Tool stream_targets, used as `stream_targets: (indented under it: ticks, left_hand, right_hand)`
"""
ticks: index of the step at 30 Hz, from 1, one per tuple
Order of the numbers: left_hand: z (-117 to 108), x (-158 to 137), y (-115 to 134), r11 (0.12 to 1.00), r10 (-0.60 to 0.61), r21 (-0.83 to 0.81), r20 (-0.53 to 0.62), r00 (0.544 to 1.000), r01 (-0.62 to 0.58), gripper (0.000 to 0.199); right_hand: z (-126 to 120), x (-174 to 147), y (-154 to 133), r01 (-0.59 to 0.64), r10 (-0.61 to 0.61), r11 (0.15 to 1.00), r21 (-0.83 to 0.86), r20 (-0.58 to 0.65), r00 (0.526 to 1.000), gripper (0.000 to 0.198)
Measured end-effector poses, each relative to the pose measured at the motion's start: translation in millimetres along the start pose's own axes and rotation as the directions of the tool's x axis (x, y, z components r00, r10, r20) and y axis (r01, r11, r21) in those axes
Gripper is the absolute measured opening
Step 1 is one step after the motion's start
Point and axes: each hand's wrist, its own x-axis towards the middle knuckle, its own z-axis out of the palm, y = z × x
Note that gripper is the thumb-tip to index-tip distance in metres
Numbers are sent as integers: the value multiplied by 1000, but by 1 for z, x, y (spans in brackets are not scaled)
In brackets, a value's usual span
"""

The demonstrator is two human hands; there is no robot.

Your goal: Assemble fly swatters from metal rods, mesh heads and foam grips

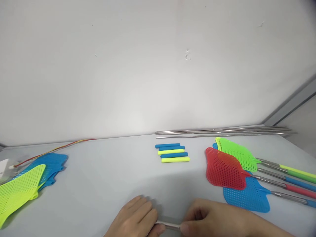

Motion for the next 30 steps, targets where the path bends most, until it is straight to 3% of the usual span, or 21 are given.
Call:
stream_targets:
  ticks: [2,10,16,21,30]
  left_hand:
    - [5,-1,-2,999,41,-14,-44,998,-41,29]
    - [8,0,-4,998,62,-6,-45,997,-63,31]
    - [-3,5,2,1000,-12,-4,81,997,13,27]
    - [1,4,1,999,29,-26,11,1000,-29,29]
    - [-1,5,3,999,8,-39,76,997,-5,25]
  right_hand:
    - [0,0,1,-8,8,1000,-8,-5,1000,44]
    - [-1,0,-1,-4,4,1000,12,15,1000,45]
    - [1,-1,-8,-5,3,999,51,24,1000,42]
    - [1,-2,-11,13,-18,995,102,50,999,36]
    - [-1,-4,-14,0,-13,988,157,87,996,36]
